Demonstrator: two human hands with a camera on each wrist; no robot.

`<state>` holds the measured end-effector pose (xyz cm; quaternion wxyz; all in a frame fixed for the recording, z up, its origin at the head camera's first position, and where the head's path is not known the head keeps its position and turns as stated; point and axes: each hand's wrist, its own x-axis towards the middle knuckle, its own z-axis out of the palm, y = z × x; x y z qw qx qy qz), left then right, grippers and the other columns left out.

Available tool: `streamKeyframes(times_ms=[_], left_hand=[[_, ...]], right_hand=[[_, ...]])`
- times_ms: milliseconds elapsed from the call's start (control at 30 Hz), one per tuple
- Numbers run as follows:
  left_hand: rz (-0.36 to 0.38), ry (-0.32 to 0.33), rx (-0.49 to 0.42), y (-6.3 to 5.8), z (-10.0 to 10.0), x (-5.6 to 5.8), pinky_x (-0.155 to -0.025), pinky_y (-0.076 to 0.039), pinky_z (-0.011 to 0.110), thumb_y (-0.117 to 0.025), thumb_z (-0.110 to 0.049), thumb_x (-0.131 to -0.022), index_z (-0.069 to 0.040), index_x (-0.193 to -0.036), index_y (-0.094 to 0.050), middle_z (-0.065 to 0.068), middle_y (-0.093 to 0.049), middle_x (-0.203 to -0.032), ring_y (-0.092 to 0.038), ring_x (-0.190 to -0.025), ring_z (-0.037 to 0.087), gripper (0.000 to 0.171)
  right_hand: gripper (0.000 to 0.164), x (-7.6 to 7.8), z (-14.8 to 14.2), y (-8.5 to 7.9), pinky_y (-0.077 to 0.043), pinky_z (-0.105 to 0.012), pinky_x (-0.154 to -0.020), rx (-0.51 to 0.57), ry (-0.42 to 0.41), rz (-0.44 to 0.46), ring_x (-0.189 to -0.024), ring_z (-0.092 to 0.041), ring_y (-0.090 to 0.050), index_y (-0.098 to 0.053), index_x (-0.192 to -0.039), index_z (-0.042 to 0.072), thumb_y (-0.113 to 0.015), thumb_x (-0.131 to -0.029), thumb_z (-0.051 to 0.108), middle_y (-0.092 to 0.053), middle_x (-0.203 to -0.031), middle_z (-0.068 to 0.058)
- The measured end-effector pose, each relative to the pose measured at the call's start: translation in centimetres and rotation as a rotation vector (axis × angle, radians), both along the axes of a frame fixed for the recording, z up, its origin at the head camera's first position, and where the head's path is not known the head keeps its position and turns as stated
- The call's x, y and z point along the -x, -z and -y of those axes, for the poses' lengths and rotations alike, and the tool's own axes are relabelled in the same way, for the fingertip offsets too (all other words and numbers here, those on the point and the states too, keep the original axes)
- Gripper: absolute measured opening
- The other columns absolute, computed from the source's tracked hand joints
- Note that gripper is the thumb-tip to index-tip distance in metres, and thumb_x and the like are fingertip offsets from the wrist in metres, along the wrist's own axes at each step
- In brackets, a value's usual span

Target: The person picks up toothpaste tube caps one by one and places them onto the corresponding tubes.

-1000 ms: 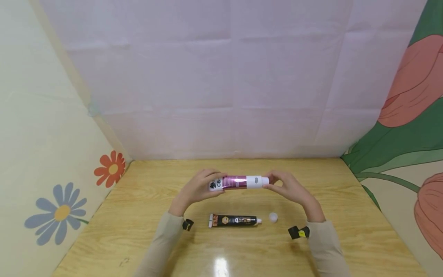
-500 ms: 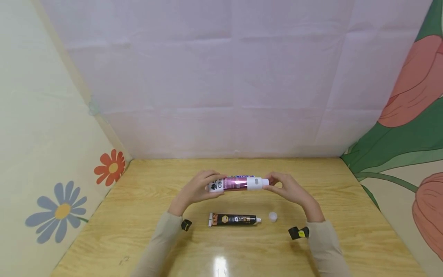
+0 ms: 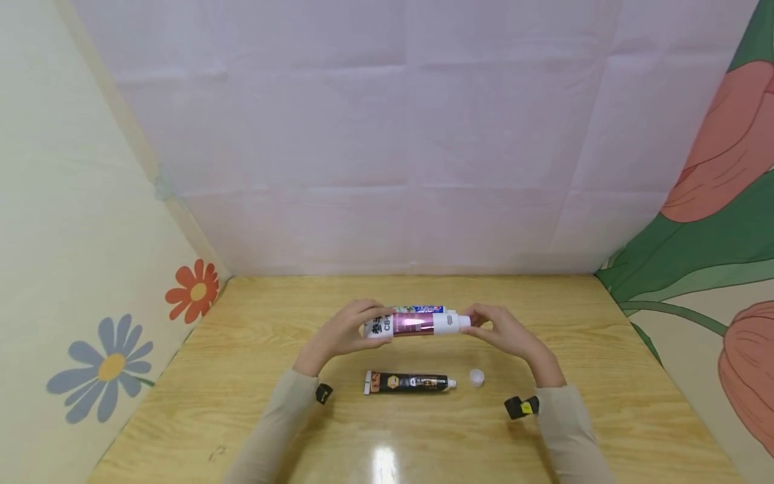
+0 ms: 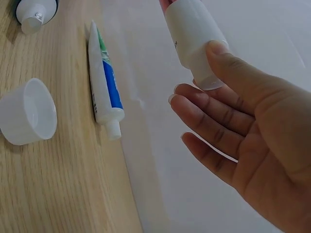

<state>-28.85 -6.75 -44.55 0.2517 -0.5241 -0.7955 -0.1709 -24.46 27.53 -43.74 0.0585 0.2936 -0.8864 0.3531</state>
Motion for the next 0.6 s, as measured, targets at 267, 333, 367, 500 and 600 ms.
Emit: streamKeyframes(times_ms=[267, 333, 367, 500, 600], left_hand=[[0.044, -0.033, 0.027, 0.4, 0.5, 0.0, -0.091, -0.045, 0.028, -0.078, -0.037, -0.071, -0.013, -0.122, -0.059, 0.000, -0.063, -0.108, -0.056, -0.099, 0.012, 0.059], [0.070, -0.050, 0.034, 0.5, 0.7, 0.0, -0.091, -0.045, 0.027, -0.078, -0.037, -0.072, -0.014, -0.122, -0.059, -0.001, -0.063, -0.108, -0.056, -0.098, 0.011, 0.058], [0.083, -0.058, 0.039, 0.5, 0.8, 0.0, -0.091, -0.045, 0.027, -0.077, -0.038, -0.072, -0.015, -0.122, -0.059, -0.001, -0.063, -0.108, -0.056, -0.097, 0.010, 0.058], [0.106, -0.094, 0.070, 0.8, 1.2, -0.1, -0.091, -0.045, 0.027, -0.073, -0.043, -0.076, -0.017, -0.123, -0.059, -0.004, -0.063, -0.107, -0.055, -0.096, 0.008, 0.055], [0.109, -0.098, 0.080, 1.1, 1.4, -0.1, -0.094, -0.044, 0.028, -0.074, -0.043, -0.075, -0.017, -0.122, -0.059, -0.005, -0.062, -0.107, -0.055, -0.098, 0.008, 0.056]], right_hand=[[0.021, 0.6, -0.1, 0.5, -0.051, -0.048, -0.081, 0.010, -0.037, 0.038, -0.087, -0.014, -0.062, -0.062, -0.107, 0.013, -0.063, -0.088, 0.023, -0.067, -0.096, 0.003], [0.022, 0.8, 0.0, 0.6, -0.051, -0.047, -0.082, 0.005, -0.038, 0.046, -0.088, -0.015, -0.062, -0.062, -0.107, 0.013, -0.063, -0.088, 0.025, -0.067, -0.096, 0.002], [0.022, 0.8, 0.1, 0.6, -0.051, -0.046, -0.082, -0.004, -0.035, 0.049, -0.089, -0.015, -0.062, -0.062, -0.107, 0.014, -0.062, -0.089, 0.026, -0.066, -0.096, 0.003], [0.025, 1.0, 0.4, 0.7, -0.052, -0.043, -0.083, -0.027, -0.028, 0.083, -0.090, -0.015, -0.062, -0.061, -0.108, 0.014, -0.062, -0.089, 0.030, -0.066, -0.097, 0.003], [0.028, 0.9, 0.5, 0.8, -0.052, -0.042, -0.082, -0.039, -0.033, 0.109, -0.090, -0.015, -0.061, -0.061, -0.109, 0.013, -0.061, -0.089, 0.032, -0.066, -0.098, 0.002]])
